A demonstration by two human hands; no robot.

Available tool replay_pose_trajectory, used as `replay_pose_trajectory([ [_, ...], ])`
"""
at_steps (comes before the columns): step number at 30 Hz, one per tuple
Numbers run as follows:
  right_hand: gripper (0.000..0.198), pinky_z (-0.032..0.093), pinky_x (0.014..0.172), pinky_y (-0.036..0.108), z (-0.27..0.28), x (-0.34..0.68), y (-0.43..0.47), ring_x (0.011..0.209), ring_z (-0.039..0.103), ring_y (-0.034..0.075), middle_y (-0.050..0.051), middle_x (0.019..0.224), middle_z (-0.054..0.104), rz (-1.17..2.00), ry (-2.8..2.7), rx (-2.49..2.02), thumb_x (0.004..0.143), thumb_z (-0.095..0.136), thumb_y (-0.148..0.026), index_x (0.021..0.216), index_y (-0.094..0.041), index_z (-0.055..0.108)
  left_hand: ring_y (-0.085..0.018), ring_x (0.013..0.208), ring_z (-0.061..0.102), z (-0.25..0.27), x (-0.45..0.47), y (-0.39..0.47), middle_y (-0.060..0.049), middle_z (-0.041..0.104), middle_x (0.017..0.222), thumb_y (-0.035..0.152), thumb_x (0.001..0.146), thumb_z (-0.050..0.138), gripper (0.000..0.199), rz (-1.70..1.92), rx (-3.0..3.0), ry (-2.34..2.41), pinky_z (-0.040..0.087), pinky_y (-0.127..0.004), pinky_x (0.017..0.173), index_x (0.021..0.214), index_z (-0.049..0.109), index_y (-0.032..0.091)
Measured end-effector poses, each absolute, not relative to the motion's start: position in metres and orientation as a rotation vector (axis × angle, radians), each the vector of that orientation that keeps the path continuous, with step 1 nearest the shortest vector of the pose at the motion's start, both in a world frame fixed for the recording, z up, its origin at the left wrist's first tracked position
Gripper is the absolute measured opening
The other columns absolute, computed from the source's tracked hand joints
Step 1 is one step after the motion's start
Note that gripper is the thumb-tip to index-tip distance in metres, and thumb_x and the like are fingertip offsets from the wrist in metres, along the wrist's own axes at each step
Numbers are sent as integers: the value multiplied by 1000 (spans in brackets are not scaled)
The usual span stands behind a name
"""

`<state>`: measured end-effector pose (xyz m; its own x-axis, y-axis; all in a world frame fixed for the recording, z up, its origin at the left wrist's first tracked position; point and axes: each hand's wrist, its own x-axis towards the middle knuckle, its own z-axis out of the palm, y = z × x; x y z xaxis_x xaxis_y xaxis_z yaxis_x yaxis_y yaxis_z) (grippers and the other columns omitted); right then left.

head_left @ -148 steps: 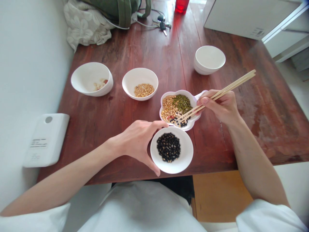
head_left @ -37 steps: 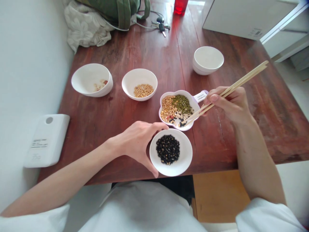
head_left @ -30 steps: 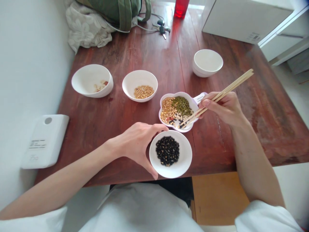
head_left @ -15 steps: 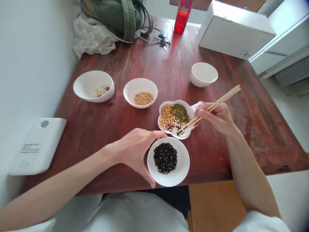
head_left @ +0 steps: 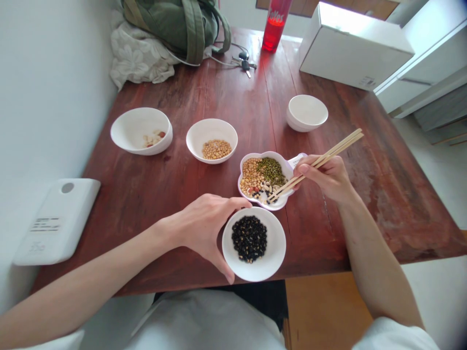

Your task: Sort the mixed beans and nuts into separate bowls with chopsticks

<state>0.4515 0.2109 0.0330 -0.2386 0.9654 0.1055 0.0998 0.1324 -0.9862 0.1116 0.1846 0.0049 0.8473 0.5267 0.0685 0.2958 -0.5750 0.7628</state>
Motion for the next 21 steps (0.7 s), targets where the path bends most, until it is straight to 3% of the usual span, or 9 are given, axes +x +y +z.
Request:
replay_pose_trajectory([
  [10,27,69,53,32,28,462,213,58,78,21,7,73,82,1223,-1500,-1101,90,90,-47,85,-21,86,-37,106,84,5,111,184,-8,84,125,84,49,95,120,371,2230,595,57,-41,96,145,49,29],
  [21,29,71,55,32,30,458,212,61,79,22,5,73,80,1221,-1523,-1093,92,89,-46,80,-21,84,-38,108,83,4,111,184,-10,83,128,84,48,95,123,357,2231,603,58,-41,100,147,49,28],
])
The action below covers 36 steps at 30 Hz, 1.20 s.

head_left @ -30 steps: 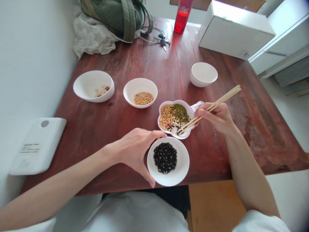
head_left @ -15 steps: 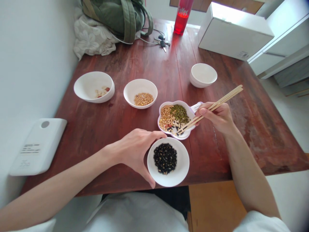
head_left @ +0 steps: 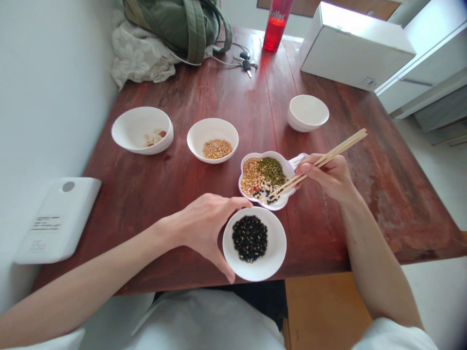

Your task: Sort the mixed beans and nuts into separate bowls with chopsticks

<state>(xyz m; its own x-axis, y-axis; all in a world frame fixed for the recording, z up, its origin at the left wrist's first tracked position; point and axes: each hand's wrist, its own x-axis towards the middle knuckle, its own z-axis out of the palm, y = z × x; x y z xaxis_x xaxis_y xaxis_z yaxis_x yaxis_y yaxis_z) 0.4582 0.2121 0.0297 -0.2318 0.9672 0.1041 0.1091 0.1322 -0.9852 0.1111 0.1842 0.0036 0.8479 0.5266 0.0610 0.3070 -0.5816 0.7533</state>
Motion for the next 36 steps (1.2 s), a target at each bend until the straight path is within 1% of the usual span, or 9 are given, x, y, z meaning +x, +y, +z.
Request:
replay_pose_trajectory([
  [5,30,70,54,33,29,458,212,57,77,21,6,73,80,1210,-1507,-1096,90,91,-49,81,-21,85,-38,107,84,5,112,184,-9,84,126,85,46,96,120,364,2229,611,59,-40,96,143,52,29],
  [8,29,69,52,32,28,459,213,56,76,20,6,73,81,1208,-1502,-1093,88,92,-48,83,-21,86,-38,107,84,5,112,184,-9,84,127,85,47,95,119,367,2228,605,59,-41,97,143,52,29],
  [13,23,69,54,31,27,461,213,59,77,20,6,74,81,1210,-1533,-1076,91,90,-44,86,-22,87,-38,107,84,3,112,184,-9,83,127,86,49,94,120,380,2239,592,59,-42,97,144,51,27],
  [18,23,68,54,32,28,461,213,60,77,21,5,71,80,1188,-1552,-1084,92,89,-45,85,-22,87,-37,107,84,3,112,184,-9,83,128,87,51,93,119,370,2238,591,58,-41,97,144,50,28],
  [23,20,68,55,30,26,462,213,60,78,19,5,74,81,1208,-1552,-1063,94,88,-41,87,-22,88,-37,106,84,4,111,184,-10,83,128,88,51,92,119,391,2246,582,58,-41,96,144,49,28],
  [28,25,69,54,30,22,462,213,61,79,20,5,75,80,1182,-1544,-1058,94,87,-43,85,-20,87,-37,106,84,4,112,185,-9,84,126,87,51,93,118,392,2250,582,58,-41,95,144,49,28],
  [32,23,69,54,30,23,463,214,62,79,20,6,76,80,1170,-1530,-1051,94,88,-41,85,-20,87,-37,106,84,4,112,185,-8,84,125,87,51,93,118,395,2252,583,58,-40,95,143,50,28],
  [34,23,69,53,30,25,463,213,62,79,21,6,76,80,1181,-1497,-1016,94,87,-42,85,-21,87,-36,105,84,3,112,185,-8,83,126,87,52,92,118,396,2259,582,58,-40,95,144,49,28],
  [36,24,66,46,30,29,461,211,60,78,21,5,74,77,1203,-1428,-931,94,87,-43,83,-22,85,-36,105,84,3,112,185,-8,83,127,87,52,92,118,406,2260,576,58,-40,96,144,48,28],
])
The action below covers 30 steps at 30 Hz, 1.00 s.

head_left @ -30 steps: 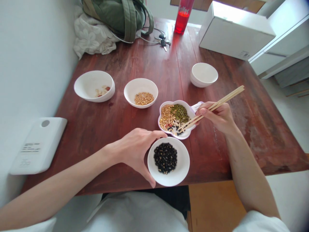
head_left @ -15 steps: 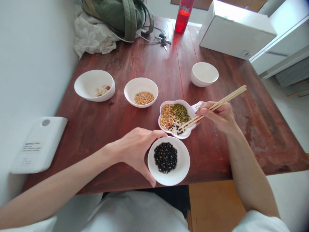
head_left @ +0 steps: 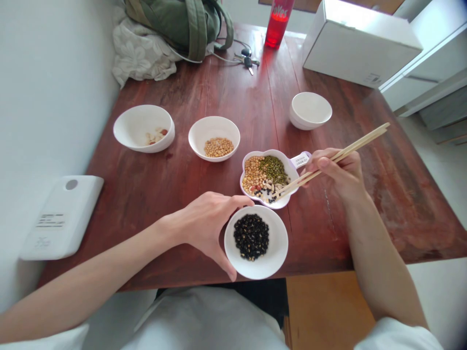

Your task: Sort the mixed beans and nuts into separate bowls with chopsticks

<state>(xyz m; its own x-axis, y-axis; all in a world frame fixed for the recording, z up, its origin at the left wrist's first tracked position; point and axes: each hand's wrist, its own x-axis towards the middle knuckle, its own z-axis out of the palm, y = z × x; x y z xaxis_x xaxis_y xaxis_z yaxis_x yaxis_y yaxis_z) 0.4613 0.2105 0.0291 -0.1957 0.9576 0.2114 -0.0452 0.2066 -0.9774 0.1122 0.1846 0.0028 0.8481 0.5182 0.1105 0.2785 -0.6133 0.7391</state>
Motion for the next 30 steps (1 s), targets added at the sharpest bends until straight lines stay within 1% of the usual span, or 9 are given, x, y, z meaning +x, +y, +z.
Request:
replay_pose_trajectory([
  [2,25,60,38,29,33,459,207,56,76,21,4,71,75,1246,-1378,-818,95,85,-44,82,-23,83,-36,106,84,3,112,184,-8,83,127,87,54,92,118,420,2254,565,57,-40,98,145,48,28],
  [4,26,58,35,27,37,457,204,52,74,20,4,68,74,1298,-1391,-747,95,84,-45,81,-23,82,-36,108,84,3,112,184,-7,83,127,87,54,92,117,419,2245,562,56,-40,99,146,48,28],
  [7,25,61,38,28,38,456,201,53,74,20,5,68,74,1326,-1426,-758,95,85,-44,82,-22,84,-36,108,84,4,112,184,-7,84,126,87,53,93,118,396,2234,572,56,-40,99,146,49,28],
  [10,22,64,42,31,37,458,204,54,76,21,5,70,75,1269,-1391,-807,95,85,-41,84,-21,85,-36,106,84,4,112,184,-8,84,126,89,51,92,119,395,2238,589,57,-40,98,144,50,28],
  [16,18,70,54,31,34,463,208,61,79,20,6,78,81,1221,-1492,-1024,96,86,-37,90,-20,87,-36,103,84,4,112,185,-8,84,124,90,51,90,120,413,2267,580,58,-41,95,144,49,27],
  [21,19,68,56,27,33,458,208,61,78,18,6,75,81,1256,-1579,-1072,96,87,-40,91,-21,89,-35,104,84,4,113,185,-7,84,124,87,53,92,115,400,2251,575,57,-40,95,142,50,28],
  [24,21,68,55,26,33,457,209,62,79,18,6,75,81,1259,-1566,-1080,95,87,-41,89,-22,89,-35,104,84,4,112,185,-6,84,124,88,52,92,115,407,2247,577,57,-40,96,141,50,28],
  [30,26,68,54,28,31,458,209,61,79,19,6,75,81,1234,-1540,-1128,93,89,-46,85,-21,87,-35,103,84,3,112,184,-8,83,125,89,51,91,118,413,2257,581,58,-40,96,143,50,28],
])
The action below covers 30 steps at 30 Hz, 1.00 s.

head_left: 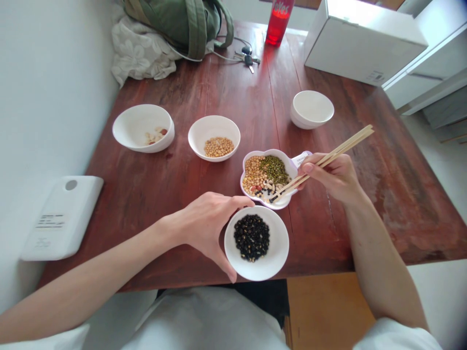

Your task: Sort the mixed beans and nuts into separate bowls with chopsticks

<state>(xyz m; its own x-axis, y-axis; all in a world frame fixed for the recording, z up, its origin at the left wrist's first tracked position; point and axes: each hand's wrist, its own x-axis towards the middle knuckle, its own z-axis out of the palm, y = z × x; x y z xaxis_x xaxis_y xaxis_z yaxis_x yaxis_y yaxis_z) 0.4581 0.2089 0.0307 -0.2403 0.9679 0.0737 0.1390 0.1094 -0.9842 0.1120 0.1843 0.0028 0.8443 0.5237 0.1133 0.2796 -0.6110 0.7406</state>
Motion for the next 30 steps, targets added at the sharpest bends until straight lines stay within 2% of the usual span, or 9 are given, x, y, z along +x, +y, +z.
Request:
replay_pose_trajectory([
  [7,27,68,50,31,30,457,209,57,77,21,5,71,79,1236,-1497,-1109,92,89,-45,83,-21,85,-36,106,84,1,111,184,-9,83,126,89,51,91,120,416,2257,577,57,-39,97,145,49,28],
  [14,25,62,38,33,39,456,200,57,77,24,5,69,75,1266,-1374,-840,93,86,-47,80,-26,82,-36,109,83,2,112,184,-8,83,128,86,51,94,120,397,2222,574,57,-40,101,147,48,29],
  [18,19,65,42,33,38,457,202,55,77,23,6,73,78,1324,-1410,-770,97,83,-39,88,-22,85,-36,107,83,2,112,184,-9,83,126,87,50,94,121,403,2229,574,58,-40,100,146,49,28],
  [23,23,69,50,32,36,461,208,56,77,20,6,74,80,1250,-1450,-1007,94,88,-41,87,-20,85,-36,104,84,2,112,184,-9,83,125,88,49,93,122,404,2244,577,58,-41,98,145,49,27],
  [30,24,70,53,31,30,457,209,61,78,20,7,77,81,1324,-1509,-1070,92,90,-43,86,-19,86,-36,108,84,2,111,184,-8,83,126,86,53,94,117,413,2236,563,57,-40,99,144,47,29],
])
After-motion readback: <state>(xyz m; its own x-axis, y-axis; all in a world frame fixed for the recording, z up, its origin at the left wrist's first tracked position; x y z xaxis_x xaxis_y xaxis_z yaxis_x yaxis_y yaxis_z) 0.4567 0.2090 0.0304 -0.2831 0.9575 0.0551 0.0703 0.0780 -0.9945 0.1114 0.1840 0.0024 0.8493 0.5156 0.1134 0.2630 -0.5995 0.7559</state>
